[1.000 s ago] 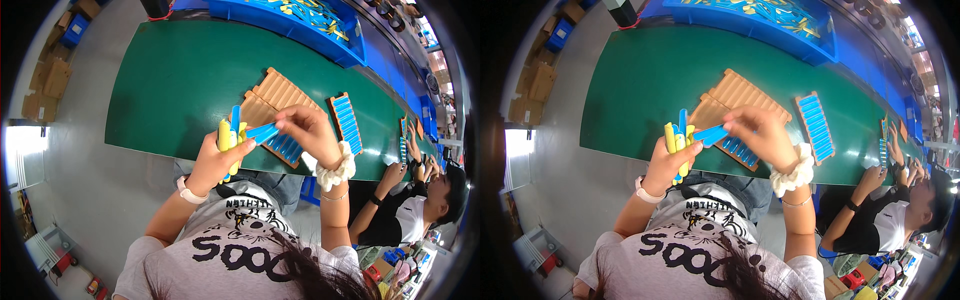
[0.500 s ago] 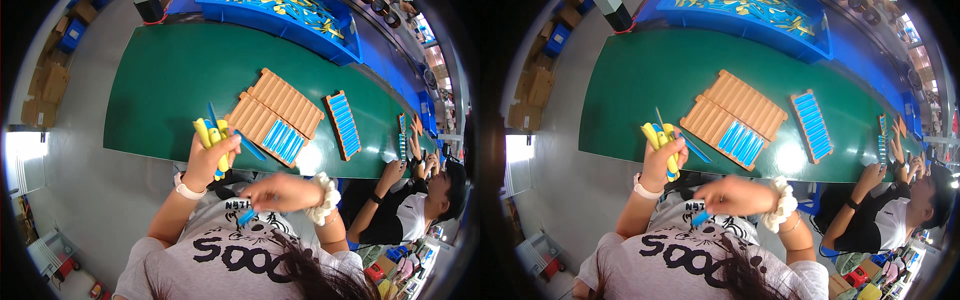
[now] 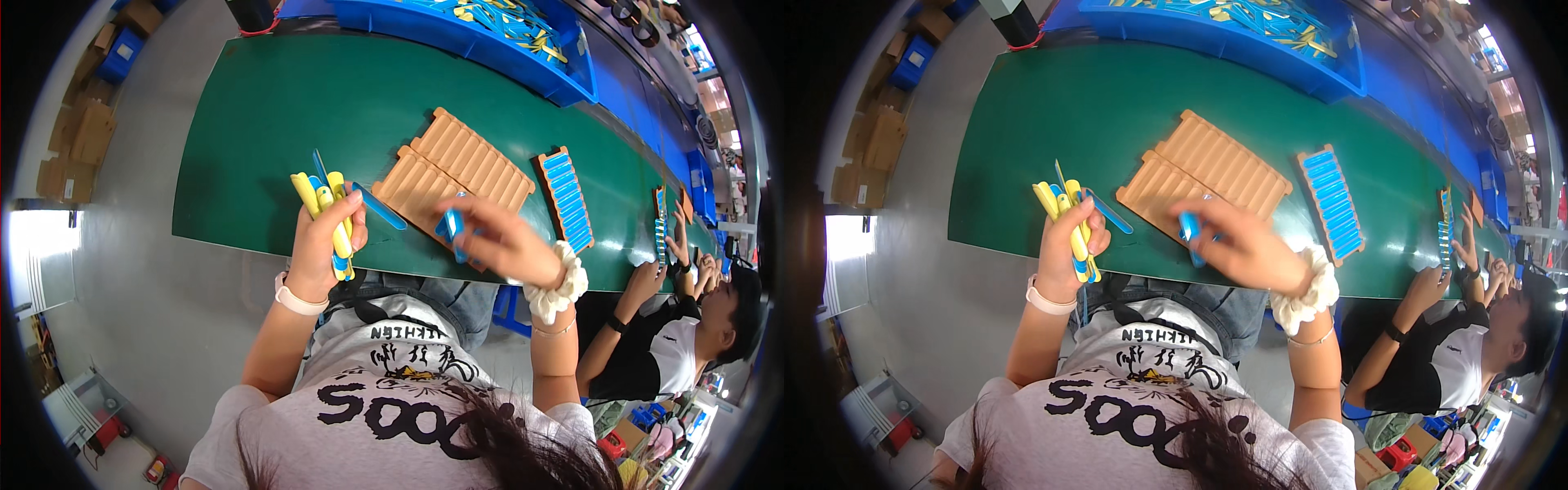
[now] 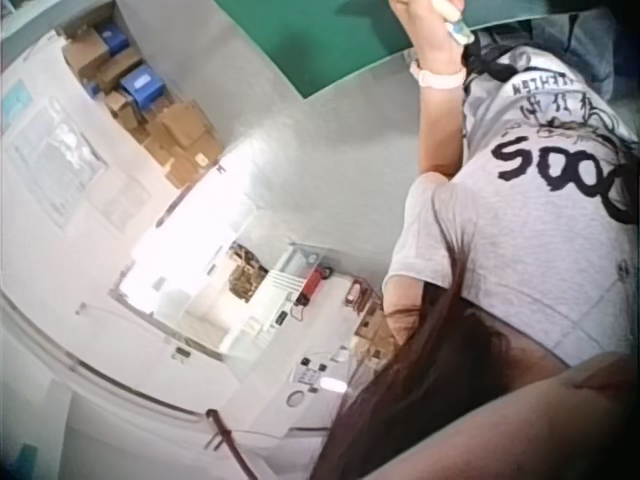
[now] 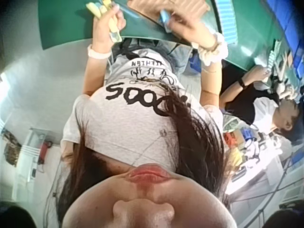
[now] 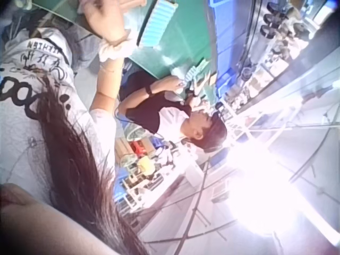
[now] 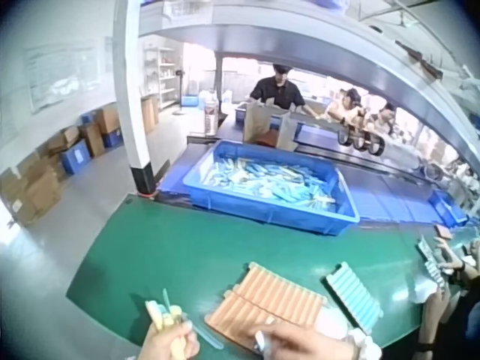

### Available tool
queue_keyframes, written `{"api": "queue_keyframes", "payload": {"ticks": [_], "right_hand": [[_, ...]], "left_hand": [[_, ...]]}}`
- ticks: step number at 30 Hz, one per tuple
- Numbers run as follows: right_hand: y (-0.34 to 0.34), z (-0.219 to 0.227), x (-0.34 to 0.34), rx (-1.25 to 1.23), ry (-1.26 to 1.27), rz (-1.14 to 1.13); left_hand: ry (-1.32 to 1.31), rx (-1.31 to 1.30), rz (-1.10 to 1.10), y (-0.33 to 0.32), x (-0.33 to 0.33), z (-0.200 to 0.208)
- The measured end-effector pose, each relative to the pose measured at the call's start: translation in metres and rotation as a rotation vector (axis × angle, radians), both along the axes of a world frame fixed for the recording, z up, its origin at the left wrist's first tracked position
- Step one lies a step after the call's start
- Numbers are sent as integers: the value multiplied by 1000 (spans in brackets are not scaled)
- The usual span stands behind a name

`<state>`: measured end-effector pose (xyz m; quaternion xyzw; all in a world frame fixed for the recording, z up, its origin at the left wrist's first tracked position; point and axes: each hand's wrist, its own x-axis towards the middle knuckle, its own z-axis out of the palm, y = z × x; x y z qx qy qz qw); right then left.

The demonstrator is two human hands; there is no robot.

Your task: The person takes strips from a bin, holds them in one hand, and places them one by one into the slots of grooved boards by hand.

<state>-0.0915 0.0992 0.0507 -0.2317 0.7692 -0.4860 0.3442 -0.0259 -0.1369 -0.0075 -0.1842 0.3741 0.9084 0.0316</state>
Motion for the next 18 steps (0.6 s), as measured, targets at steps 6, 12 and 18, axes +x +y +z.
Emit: {"api": "queue_keyframes", "payload": {"ticks": [6, 12, 18], "right_hand": [[-11, -32, -26, 137, 375, -375], [-22, -38, -14, 213, 731, -304], [-29, -29, 0, 193, 913, -238]], "left_hand": [[-11, -83, 13, 2, -4, 7], [27, -46, -28, -1, -7, 1], [25, -93, -20, 7, -8, 7]]}}
